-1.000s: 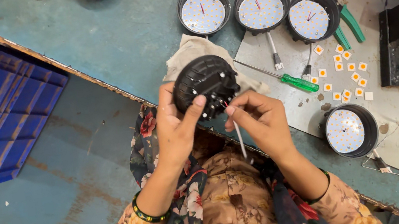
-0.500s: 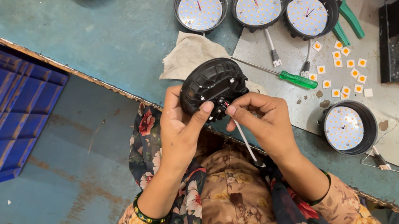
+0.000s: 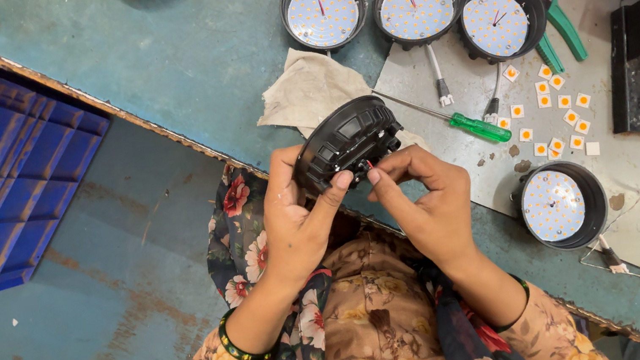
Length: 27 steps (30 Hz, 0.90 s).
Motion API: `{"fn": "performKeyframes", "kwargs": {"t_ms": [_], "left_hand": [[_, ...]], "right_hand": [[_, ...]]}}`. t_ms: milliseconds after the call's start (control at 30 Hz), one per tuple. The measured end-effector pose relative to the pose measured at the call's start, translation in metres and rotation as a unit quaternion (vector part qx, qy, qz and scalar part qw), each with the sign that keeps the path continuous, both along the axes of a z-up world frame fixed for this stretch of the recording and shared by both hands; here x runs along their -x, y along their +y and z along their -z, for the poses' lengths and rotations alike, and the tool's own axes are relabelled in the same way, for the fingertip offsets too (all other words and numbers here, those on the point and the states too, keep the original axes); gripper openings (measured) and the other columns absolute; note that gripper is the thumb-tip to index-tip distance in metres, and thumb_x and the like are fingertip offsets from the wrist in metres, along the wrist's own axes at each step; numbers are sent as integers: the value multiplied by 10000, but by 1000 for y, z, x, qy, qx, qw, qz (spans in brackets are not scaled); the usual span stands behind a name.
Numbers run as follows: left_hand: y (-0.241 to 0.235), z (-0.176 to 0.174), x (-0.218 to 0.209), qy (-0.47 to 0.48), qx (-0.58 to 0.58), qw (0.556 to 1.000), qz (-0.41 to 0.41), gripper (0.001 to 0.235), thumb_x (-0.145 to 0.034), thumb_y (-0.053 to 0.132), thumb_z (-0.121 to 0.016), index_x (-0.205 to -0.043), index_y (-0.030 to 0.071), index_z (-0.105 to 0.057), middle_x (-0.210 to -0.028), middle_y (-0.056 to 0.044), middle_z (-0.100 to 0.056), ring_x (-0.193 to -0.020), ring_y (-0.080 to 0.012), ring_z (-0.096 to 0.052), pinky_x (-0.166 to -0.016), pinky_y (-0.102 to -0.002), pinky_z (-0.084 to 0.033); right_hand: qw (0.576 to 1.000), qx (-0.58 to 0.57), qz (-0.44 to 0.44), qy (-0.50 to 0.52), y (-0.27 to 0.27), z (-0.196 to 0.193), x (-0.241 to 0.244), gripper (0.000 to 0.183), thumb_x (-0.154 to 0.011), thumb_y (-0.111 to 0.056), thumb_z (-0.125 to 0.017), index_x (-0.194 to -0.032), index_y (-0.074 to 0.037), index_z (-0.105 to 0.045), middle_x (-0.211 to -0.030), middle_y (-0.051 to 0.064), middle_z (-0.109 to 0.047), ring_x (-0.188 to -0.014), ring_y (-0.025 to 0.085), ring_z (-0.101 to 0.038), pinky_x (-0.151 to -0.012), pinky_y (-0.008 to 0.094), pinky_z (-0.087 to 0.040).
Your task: The person assembles LED light fixtures by inserting wires into the back of the housing, securing them with a screwdriver, and wiping the LED surface with a cloth. The person then uses a soldering iron to make connections on the LED board.
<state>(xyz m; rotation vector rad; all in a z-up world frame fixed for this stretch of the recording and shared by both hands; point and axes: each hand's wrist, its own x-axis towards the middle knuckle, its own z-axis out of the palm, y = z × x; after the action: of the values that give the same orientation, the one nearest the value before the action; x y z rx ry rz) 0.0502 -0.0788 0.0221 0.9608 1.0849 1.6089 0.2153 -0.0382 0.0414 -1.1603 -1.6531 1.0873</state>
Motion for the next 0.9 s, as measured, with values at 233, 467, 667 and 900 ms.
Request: {"fn": "performKeyframes", "kwargs": {"t_ms": [233, 467, 667, 900], "left_hand": [[-5, -4, -2, 83, 1, 996, -19, 313, -994, 107, -740, -1208, 22, -529, -1054, -25, -655, -969, -73, -594, -861, -239, -509], [-5, -11, 1, 224, -61, 971, -50, 326, -969, 101, -762, -1192, 15, -539, -1110, -99, -653, -976, -137, -646, -889, -266, -525], [-1, -17, 8, 268, -167, 948, -35, 316, -954, 31, -759, -1201, 15, -563, -1210, -150, -662, -1152, -278, -657, -1027, -353, -524], [3, -20, 23, 312, -208, 927, 5, 317, -921, -11, -747, -1180, 18, -568, -1193, -149, -681, -1199, -328, -659, -1044, -403, -534]], "right_hand": [[1000, 2, -15, 12, 0, -5, 4, 76, -925, -36, -727, -937, 22, -680, -837, 53, -728, -728, 92, -706, -687, 221, -535], [995, 83, -32, 50, 1, 3, 0, 57, -916, -27, -704, -930, 28, -697, -795, 58, -720, -702, 102, -694, -676, 237, -552], [970, 189, -54, 146, 8, 14, -11, 47, -894, 10, -656, -907, 39, -690, -808, 66, -717, -691, 127, -684, -650, 251, -543], [960, 211, -64, 174, 12, 24, -15, 67, -906, 22, -627, -916, 37, -692, -813, 81, -707, -668, 133, -646, -615, 253, -509]]}}
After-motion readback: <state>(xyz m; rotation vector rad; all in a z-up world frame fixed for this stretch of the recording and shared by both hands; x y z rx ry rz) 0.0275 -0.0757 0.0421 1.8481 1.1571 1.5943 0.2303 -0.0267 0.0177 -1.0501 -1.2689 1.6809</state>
